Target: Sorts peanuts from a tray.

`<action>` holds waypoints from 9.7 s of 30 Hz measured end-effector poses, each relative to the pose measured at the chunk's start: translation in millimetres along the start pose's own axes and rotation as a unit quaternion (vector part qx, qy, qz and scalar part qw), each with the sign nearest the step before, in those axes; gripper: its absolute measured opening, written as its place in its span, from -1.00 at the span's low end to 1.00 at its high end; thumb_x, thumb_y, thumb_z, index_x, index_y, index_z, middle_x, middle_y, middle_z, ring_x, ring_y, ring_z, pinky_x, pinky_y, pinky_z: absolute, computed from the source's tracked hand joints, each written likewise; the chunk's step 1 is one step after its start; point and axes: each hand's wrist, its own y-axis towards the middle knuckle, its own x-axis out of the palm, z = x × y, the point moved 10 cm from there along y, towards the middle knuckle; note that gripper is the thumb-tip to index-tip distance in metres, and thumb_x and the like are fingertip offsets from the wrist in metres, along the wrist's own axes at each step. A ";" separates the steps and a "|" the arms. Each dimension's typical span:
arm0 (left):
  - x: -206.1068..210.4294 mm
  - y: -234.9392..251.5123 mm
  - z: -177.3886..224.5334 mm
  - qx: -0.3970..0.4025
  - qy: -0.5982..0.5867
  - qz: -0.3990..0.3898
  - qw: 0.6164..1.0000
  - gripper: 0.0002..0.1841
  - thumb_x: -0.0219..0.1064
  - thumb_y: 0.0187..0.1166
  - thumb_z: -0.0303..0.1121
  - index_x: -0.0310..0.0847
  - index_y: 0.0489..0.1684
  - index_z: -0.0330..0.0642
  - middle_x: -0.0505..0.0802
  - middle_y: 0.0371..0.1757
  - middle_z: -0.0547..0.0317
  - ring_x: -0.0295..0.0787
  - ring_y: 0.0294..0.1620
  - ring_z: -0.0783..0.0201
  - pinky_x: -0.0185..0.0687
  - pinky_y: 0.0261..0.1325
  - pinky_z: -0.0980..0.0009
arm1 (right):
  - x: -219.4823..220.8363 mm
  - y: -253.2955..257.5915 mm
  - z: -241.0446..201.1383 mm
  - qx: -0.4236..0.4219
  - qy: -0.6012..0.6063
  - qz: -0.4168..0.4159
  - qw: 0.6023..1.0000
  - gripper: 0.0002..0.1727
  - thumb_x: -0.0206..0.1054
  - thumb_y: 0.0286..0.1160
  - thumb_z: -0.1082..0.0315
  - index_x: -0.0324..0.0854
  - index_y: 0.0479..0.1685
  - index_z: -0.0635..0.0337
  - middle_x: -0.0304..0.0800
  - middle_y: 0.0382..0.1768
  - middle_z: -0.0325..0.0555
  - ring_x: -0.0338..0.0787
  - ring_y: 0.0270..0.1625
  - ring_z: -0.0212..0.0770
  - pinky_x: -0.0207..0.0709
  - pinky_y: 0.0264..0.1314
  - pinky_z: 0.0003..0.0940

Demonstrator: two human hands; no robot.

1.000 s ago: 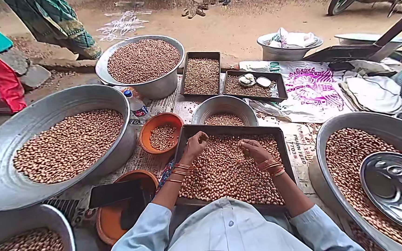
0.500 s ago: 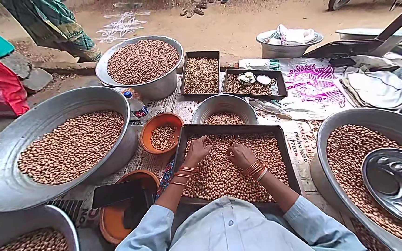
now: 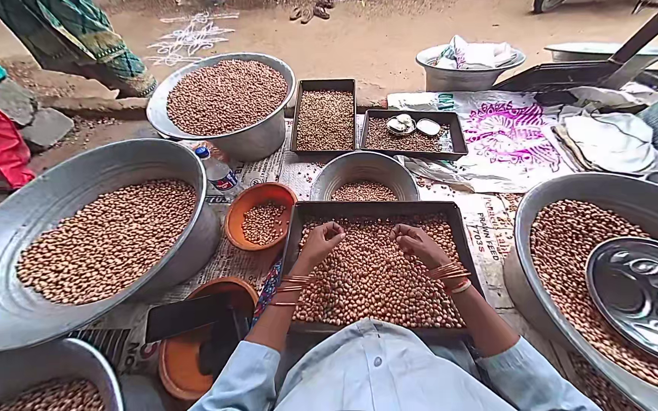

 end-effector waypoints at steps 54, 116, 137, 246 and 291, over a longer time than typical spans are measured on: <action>84.9 0.4 20.6 0.046 0.482 -0.159 0.860 -0.33 0.13 0.77 -0.14 0.13 0.89 -0.06 0.07 0.95 0.00 -0.11 0.94 -0.16 -0.28 0.81 -0.38 | 76.6 -22.7 12.1 0.159 -0.535 -0.064 0.827 -0.24 0.13 0.64 0.54 0.04 0.89 0.20 0.00 0.80 0.50 0.65 0.36 0.54 0.66 0.16 0.26; -53.8 -14.5 28.6 0.037 0.314 0.094 0.944 -0.68 0.30 0.68 -0.45 0.69 0.36 -0.22 0.82 0.14 -0.27 0.78 0.19 -0.27 0.59 0.33 -0.23 | -14.9 -18.2 23.8 0.063 -0.396 -0.030 0.916 -0.62 0.30 0.60 0.10 0.76 0.23 0.10 0.88 0.04 0.13 0.83 0.17 0.18 0.55 0.23 0.33; 40.0 -33.9 48.2 0.049 0.273 -0.069 0.958 -0.73 0.19 0.68 -0.54 0.86 0.07 -0.24 0.90 0.16 -0.09 0.80 0.30 0.01 0.54 0.53 0.10 | -30.3 -61.0 -21.9 0.066 -0.350 0.071 0.932 -0.70 0.29 0.68 0.22 0.77 0.16 0.18 0.73 -0.38 -0.02 0.64 -0.32 -0.10 0.52 -0.05 -0.06; -35.9 9.0 -12.8 -0.101 0.429 0.033 0.897 -0.71 0.26 0.70 -0.39 0.75 0.24 -0.32 0.81 0.28 -0.25 0.69 0.43 -0.21 0.49 0.53 -0.11 | 63.3 -34.4 7.2 0.219 -0.504 -0.037 0.835 -0.29 0.20 0.60 0.53 0.12 0.80 0.32 0.27 0.62 0.53 0.76 0.21 0.44 0.67 0.19 0.20; 125.6 10.4 59.5 0.045 0.319 -0.106 0.941 -0.64 0.23 0.68 -0.45 0.69 0.40 -0.16 0.79 0.28 -0.18 0.76 0.31 -0.08 0.58 0.46 0.03 | -39.8 -41.5 33.1 0.169 -0.520 0.018 0.837 -0.64 0.25 0.65 0.26 0.71 0.30 0.19 0.73 0.31 0.27 0.78 0.27 0.31 0.58 0.19 0.30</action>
